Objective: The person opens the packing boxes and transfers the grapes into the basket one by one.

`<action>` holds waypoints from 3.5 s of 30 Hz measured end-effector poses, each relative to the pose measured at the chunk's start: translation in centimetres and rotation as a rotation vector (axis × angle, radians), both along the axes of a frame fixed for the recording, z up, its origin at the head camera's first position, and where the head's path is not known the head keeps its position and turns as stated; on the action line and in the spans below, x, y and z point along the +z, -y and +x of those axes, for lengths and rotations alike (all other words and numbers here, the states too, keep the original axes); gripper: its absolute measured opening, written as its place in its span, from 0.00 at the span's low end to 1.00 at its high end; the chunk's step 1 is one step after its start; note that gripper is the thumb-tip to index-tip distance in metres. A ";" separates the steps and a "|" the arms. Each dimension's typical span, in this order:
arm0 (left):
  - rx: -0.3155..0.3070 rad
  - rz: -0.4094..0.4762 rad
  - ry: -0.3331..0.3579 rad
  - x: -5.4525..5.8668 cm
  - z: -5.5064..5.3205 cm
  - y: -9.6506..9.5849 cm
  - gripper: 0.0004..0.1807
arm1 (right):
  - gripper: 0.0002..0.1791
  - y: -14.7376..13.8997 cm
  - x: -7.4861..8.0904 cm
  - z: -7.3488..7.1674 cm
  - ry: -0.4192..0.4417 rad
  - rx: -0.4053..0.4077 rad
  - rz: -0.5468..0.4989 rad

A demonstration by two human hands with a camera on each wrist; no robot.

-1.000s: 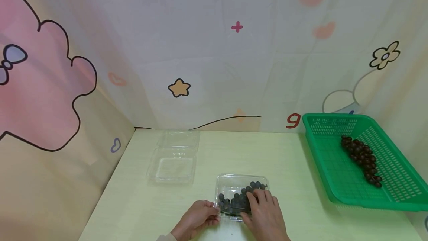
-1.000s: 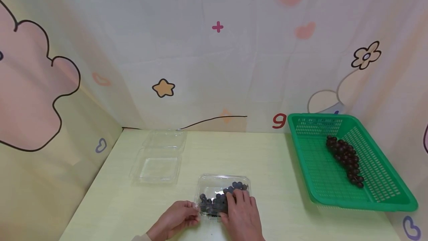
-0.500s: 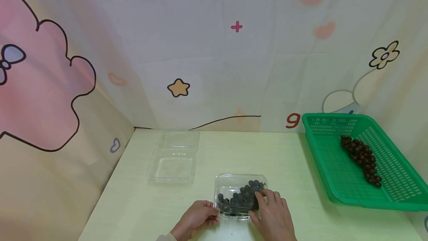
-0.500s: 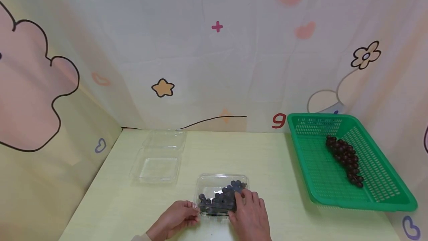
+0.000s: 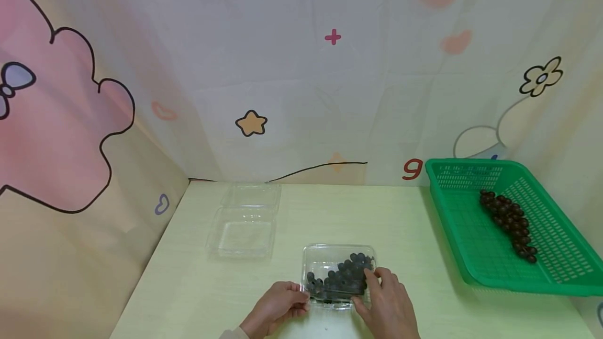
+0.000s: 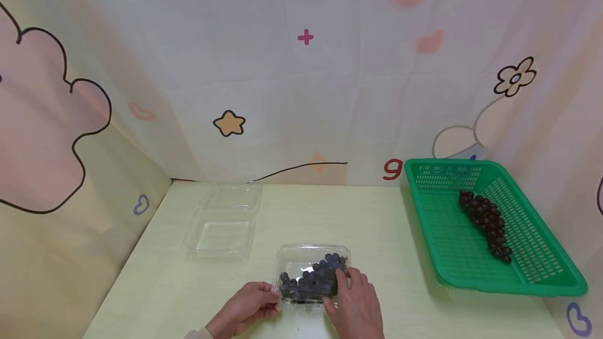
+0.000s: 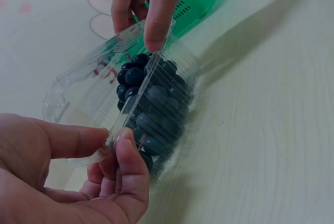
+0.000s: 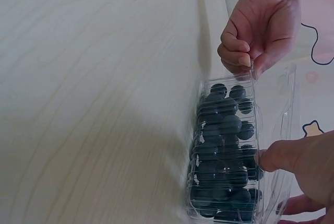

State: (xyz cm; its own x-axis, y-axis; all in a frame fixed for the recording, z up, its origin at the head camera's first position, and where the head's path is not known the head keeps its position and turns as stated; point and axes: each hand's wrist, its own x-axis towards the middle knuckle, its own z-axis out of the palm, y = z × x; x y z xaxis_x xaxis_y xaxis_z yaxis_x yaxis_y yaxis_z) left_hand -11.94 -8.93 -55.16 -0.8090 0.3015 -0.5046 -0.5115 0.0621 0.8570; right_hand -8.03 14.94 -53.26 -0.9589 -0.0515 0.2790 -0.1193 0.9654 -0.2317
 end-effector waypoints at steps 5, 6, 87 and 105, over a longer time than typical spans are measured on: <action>-0.003 0.006 -0.011 0.0 0.0 0.0 0.06 | 0.35 -0.1 0.1 0.0 0.022 -0.011 -0.042; -0.002 0.006 -0.009 0.0 0.0 0.0 0.06 | 0.35 -0.1 0.1 0.1 0.025 -0.013 -0.047; -0.015 -0.011 -0.026 0.1 0.1 -0.1 0.04 | 0.32 -0.2 -0.9 0.3 -0.036 -0.067 -0.177; -0.022 -0.021 -0.024 0.1 0.1 -0.1 0.04 | 0.30 0.1 -0.6 0.3 0.002 -0.089 -0.112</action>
